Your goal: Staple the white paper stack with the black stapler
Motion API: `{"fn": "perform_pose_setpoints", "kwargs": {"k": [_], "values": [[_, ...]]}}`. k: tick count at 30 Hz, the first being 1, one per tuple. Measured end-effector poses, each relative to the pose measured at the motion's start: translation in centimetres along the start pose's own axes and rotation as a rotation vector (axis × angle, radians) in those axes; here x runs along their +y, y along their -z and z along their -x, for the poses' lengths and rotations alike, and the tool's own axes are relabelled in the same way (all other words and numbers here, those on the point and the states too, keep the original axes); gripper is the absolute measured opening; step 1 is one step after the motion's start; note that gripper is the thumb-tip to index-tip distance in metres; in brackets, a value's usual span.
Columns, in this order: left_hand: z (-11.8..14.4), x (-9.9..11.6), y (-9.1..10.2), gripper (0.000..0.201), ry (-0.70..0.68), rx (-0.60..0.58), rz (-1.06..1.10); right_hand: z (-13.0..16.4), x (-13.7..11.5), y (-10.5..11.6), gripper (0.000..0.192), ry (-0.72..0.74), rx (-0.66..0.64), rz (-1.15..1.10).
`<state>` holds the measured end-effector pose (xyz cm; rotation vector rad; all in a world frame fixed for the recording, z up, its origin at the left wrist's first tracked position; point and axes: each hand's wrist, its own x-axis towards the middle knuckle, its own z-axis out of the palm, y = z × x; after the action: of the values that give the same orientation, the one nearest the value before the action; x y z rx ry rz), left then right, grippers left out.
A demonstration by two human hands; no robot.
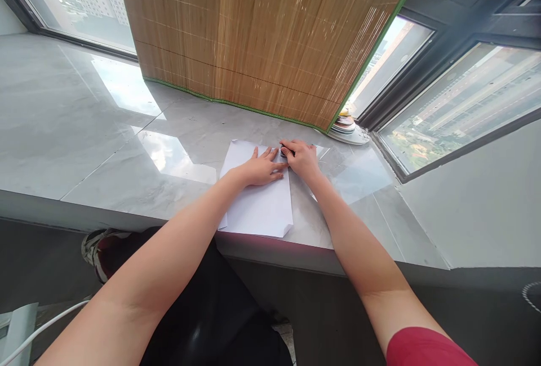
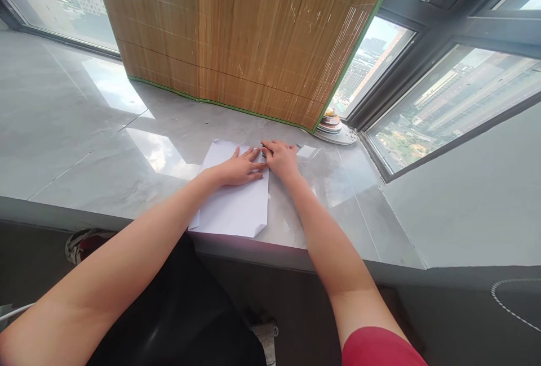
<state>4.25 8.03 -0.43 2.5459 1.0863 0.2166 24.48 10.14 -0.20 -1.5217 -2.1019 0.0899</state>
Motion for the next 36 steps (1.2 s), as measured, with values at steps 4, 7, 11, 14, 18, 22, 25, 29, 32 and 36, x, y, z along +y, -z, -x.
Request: {"fn": "perform_pose_setpoints", "kwargs": {"k": [4,7,11,14,18,22,25,29,32,36], "values": [[0.0,-0.1,0.0,0.046,-0.01,0.008,0.01,0.2,-0.6,-0.4,0.035,0.047,-0.033,0.145],[0.0,-0.4,-0.2,0.043,-0.018,0.008,0.003,0.3,-1.3,-0.8,0.035,0.082,-0.055,0.229],[-0.1,-0.6,-0.4,0.043,-0.016,0.02,-0.01,0.4,-1.0,-0.3,0.032,0.102,-0.055,0.185],[0.0,-0.5,-0.3,0.05,-0.007,0.013,-0.018,0.2,0.7,0.8,0.04,0.07,-0.024,0.055],[0.1,-0.5,-0.2,0.053,-0.008,0.002,-0.035,-0.1,3.4,1.8,0.043,-0.083,0.057,0.028],[0.1,-0.5,-0.2,0.053,-0.008,-0.001,-0.04,-0.3,4.9,1.3,0.045,-0.204,0.153,0.006],[0.1,-0.5,0.0,0.054,-0.001,0.007,-0.037,-0.2,5.5,0.9,0.051,-0.242,0.17,-0.015],[0.1,-0.5,1.2,0.05,0.087,0.186,0.016,-0.1,5.3,1.0,0.038,-0.313,0.243,-0.049],[0.7,-1.2,2.9,0.057,0.242,0.435,0.071,-0.1,3.9,1.3,0.033,-0.272,0.342,-0.123],[2.3,-3.7,4.7,0.056,0.524,0.617,0.1,-0.2,-0.2,0.7,0.039,-0.13,0.295,-0.297]]}}
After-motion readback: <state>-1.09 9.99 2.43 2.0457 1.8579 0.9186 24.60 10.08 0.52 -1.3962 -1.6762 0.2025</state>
